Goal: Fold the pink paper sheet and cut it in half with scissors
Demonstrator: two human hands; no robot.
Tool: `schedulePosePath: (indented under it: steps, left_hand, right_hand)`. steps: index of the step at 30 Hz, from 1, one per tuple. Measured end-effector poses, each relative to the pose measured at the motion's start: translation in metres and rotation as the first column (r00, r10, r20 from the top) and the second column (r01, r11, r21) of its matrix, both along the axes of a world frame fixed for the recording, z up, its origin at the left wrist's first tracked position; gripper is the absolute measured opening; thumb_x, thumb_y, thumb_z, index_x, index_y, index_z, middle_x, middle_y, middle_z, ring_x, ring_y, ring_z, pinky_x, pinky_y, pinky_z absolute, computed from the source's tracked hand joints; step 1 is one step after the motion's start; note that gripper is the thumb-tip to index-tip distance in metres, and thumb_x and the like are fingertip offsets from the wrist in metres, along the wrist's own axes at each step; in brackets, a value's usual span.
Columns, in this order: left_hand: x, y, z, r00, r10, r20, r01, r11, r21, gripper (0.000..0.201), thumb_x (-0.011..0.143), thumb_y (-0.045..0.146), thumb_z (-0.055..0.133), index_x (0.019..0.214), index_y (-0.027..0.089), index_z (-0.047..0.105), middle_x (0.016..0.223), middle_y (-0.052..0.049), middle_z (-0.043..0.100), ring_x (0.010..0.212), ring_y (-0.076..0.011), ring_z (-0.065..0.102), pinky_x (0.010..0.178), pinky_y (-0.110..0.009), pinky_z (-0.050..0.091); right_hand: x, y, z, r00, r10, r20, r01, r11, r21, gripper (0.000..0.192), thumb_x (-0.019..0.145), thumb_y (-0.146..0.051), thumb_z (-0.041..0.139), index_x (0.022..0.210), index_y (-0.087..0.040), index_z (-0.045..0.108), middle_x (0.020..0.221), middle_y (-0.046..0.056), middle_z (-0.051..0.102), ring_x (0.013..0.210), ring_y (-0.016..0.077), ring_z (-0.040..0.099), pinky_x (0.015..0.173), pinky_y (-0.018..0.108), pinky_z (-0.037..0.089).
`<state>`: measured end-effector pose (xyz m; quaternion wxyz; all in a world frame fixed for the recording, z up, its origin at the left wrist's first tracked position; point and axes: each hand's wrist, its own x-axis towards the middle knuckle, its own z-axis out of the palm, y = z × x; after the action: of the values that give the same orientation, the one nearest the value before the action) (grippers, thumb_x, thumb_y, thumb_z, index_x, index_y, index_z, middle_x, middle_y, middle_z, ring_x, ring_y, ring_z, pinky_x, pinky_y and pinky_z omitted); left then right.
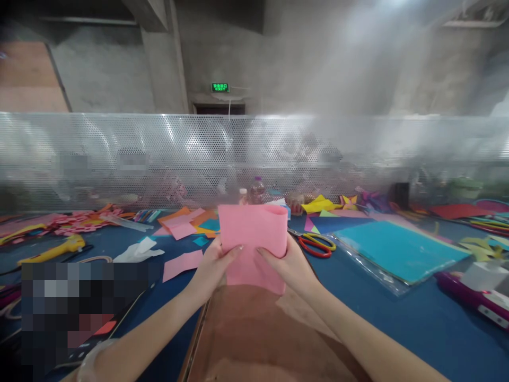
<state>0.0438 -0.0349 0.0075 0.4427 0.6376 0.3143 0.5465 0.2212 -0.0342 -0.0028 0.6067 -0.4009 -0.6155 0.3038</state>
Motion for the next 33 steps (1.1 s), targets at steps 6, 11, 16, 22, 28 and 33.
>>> schedulePosePath:
  steps: [6, 11, 16, 22, 28, 33]
  left_hand:
    - [-0.001, 0.000, -0.005, 0.996, 0.074, -0.054, -0.077, 0.995, -0.062, 0.034, 0.081, 0.041, 0.051, 0.103, 0.016, 0.058, 0.105, -0.007, 0.064, 0.094, -0.0240, 0.058, 0.077, -0.033, 0.046]
    - [0.000, 0.000, -0.002, 0.991, 0.123, -0.057, -0.123, 0.992, 0.012, 0.029, 0.080, 0.040, 0.052, 0.096, 0.018, 0.060, 0.099, -0.004, 0.065, 0.090, -0.0219, 0.058, 0.072, -0.029, 0.046]
    - [0.000, 0.001, -0.003, 0.995, 0.087, -0.052, -0.087, 0.996, -0.004, 0.030, 0.081, 0.040, 0.052, 0.101, 0.019, 0.059, 0.101, -0.003, 0.065, 0.090, -0.0210, 0.058, 0.073, -0.029, 0.046]
    - [0.000, 0.002, -0.005, 0.995, 0.083, -0.055, -0.084, 0.996, -0.010, 0.031, 0.081, 0.039, 0.052, 0.104, 0.019, 0.059, 0.104, -0.005, 0.064, 0.091, -0.0213, 0.058, 0.075, -0.030, 0.046]
    - [-0.001, 0.005, -0.006, 0.996, 0.066, -0.059, -0.067, 0.997, -0.024, 0.032, 0.080, 0.039, 0.053, 0.103, 0.018, 0.058, 0.104, -0.006, 0.064, 0.092, -0.0223, 0.058, 0.077, -0.032, 0.046]
    - [0.000, 0.004, -0.006, 0.997, 0.065, -0.029, -0.067, 0.996, -0.054, 0.032, 0.080, 0.040, 0.054, 0.102, 0.017, 0.058, 0.104, -0.007, 0.064, 0.092, -0.0226, 0.059, 0.077, -0.033, 0.046]
  right_hand:
    - [-0.002, 0.000, -0.004, 1.000, 0.010, 0.009, -0.010, 1.000, 0.015, 0.041, 0.066, -0.031, 0.071, 0.103, -0.021, 0.056, 0.105, 0.005, 0.065, 0.096, 0.0244, 0.059, 0.078, 0.034, 0.050]
    - [0.000, 0.002, -0.007, 0.980, 0.112, -0.164, -0.126, 0.989, -0.076, 0.037, 0.067, -0.034, 0.070, 0.099, -0.022, 0.058, 0.100, 0.004, 0.067, 0.092, 0.0247, 0.061, 0.070, 0.031, 0.051]
    - [-0.002, 0.004, -0.013, 0.997, 0.006, -0.083, -0.014, 0.995, -0.094, 0.040, 0.064, -0.038, 0.070, 0.096, -0.017, 0.061, 0.097, 0.008, 0.068, 0.090, 0.0274, 0.062, 0.073, 0.035, 0.050]
    - [-0.005, 0.002, -0.013, 0.996, -0.066, -0.064, 0.061, 0.995, -0.084, 0.041, 0.063, -0.042, 0.068, 0.094, -0.015, 0.063, 0.095, 0.009, 0.069, 0.088, 0.0279, 0.062, 0.071, 0.035, 0.050]
    - [-0.005, 0.003, -0.012, 0.996, -0.054, -0.077, 0.048, 0.996, -0.077, 0.038, 0.064, -0.039, 0.069, 0.093, -0.015, 0.064, 0.094, 0.008, 0.070, 0.087, 0.0274, 0.063, 0.072, 0.035, 0.050]
    - [-0.004, 0.003, -0.012, 0.996, -0.038, -0.080, 0.030, 0.995, -0.091, 0.036, 0.065, -0.038, 0.069, 0.093, -0.016, 0.064, 0.096, 0.008, 0.069, 0.089, 0.0278, 0.063, 0.072, 0.035, 0.051]
